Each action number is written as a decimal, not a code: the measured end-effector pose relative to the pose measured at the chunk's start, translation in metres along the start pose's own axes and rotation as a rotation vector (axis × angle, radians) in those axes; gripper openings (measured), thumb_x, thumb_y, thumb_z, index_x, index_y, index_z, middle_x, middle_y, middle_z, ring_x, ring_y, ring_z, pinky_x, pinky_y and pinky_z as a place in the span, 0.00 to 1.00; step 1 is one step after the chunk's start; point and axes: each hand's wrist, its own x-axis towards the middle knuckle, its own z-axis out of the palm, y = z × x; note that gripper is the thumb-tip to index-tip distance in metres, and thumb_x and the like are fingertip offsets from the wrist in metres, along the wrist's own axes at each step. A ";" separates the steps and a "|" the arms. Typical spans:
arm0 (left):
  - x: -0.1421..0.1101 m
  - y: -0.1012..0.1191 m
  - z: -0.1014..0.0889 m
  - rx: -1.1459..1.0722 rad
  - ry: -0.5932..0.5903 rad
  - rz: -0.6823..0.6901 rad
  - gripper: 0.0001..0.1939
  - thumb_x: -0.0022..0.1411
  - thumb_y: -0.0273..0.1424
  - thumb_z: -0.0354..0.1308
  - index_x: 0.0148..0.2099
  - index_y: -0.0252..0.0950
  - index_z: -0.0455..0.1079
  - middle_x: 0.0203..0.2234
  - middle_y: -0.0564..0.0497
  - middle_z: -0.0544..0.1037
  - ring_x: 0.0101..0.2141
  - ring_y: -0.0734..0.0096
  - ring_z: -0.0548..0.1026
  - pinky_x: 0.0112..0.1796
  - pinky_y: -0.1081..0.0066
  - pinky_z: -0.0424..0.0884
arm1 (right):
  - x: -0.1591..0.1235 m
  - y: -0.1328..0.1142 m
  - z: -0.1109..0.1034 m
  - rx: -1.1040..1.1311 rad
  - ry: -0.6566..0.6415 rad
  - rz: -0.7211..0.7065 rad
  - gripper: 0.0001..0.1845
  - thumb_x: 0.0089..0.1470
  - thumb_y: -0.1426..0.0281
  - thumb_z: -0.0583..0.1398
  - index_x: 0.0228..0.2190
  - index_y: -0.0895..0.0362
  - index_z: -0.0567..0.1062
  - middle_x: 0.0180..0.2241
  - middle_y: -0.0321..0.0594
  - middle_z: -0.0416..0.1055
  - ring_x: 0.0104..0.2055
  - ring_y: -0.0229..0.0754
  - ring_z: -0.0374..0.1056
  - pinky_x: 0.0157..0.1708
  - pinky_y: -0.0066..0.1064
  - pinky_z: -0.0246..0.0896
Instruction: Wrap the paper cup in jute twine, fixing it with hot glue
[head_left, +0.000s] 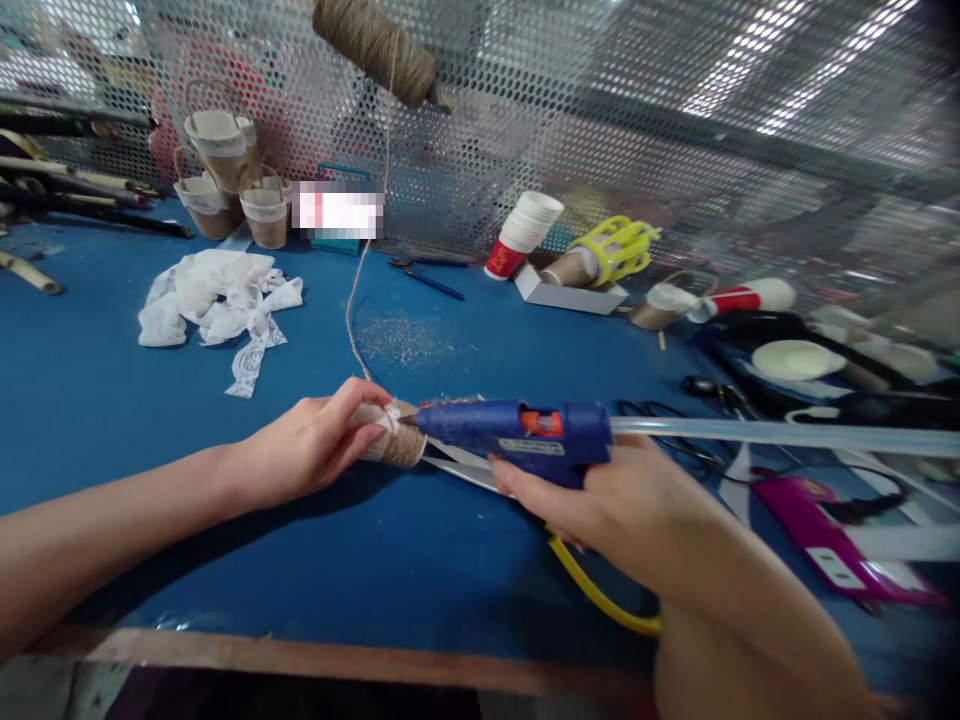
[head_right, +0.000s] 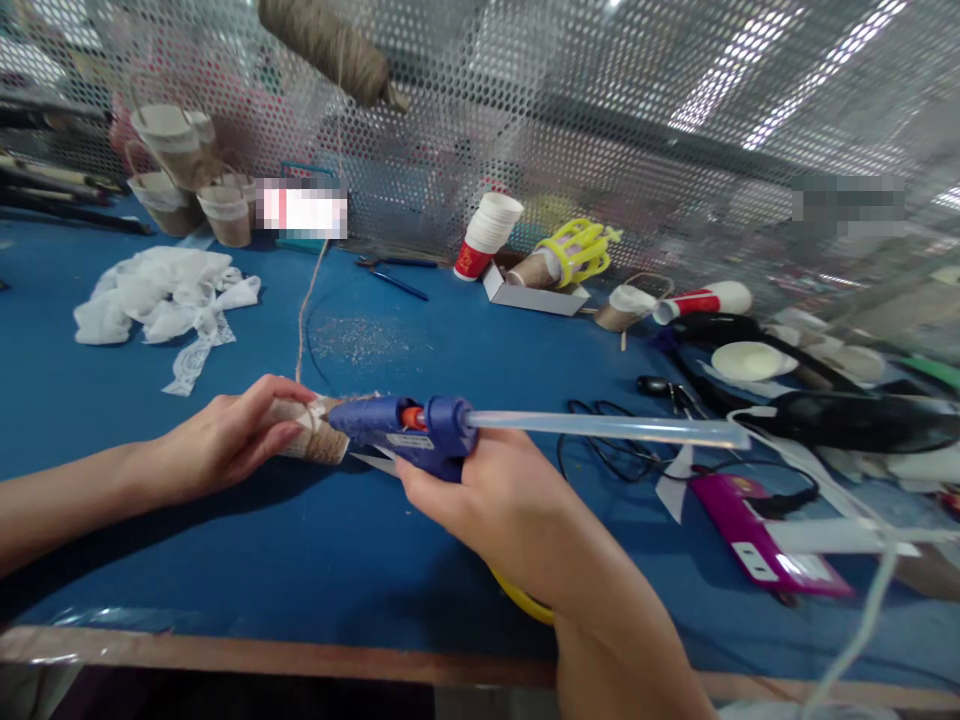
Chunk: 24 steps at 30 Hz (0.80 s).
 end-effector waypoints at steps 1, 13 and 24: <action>0.000 0.000 0.000 0.003 0.001 0.005 0.11 0.63 0.32 0.42 0.46 0.34 0.57 0.25 0.53 0.74 0.21 0.75 0.72 0.22 0.78 0.65 | 0.001 0.000 -0.001 0.012 -0.013 0.043 0.09 0.44 0.70 0.54 0.19 0.56 0.73 0.10 0.31 0.55 0.14 0.34 0.52 0.15 0.25 0.54; 0.000 0.000 0.001 0.004 0.013 0.028 0.11 0.63 0.31 0.42 0.47 0.34 0.56 0.28 0.51 0.74 0.21 0.76 0.71 0.22 0.78 0.64 | 0.001 0.006 0.000 0.207 -0.137 0.138 0.11 0.43 0.67 0.55 0.14 0.55 0.62 0.13 0.31 0.57 0.16 0.32 0.50 0.16 0.25 0.51; 0.001 -0.001 0.003 -0.061 0.038 -0.023 0.15 0.62 0.31 0.44 0.51 0.33 0.54 0.20 0.57 0.69 0.15 0.79 0.64 0.20 0.79 0.60 | 0.005 0.011 -0.009 0.413 -0.126 0.209 0.12 0.44 0.63 0.59 0.17 0.54 0.64 0.09 0.28 0.57 0.12 0.32 0.53 0.14 0.26 0.52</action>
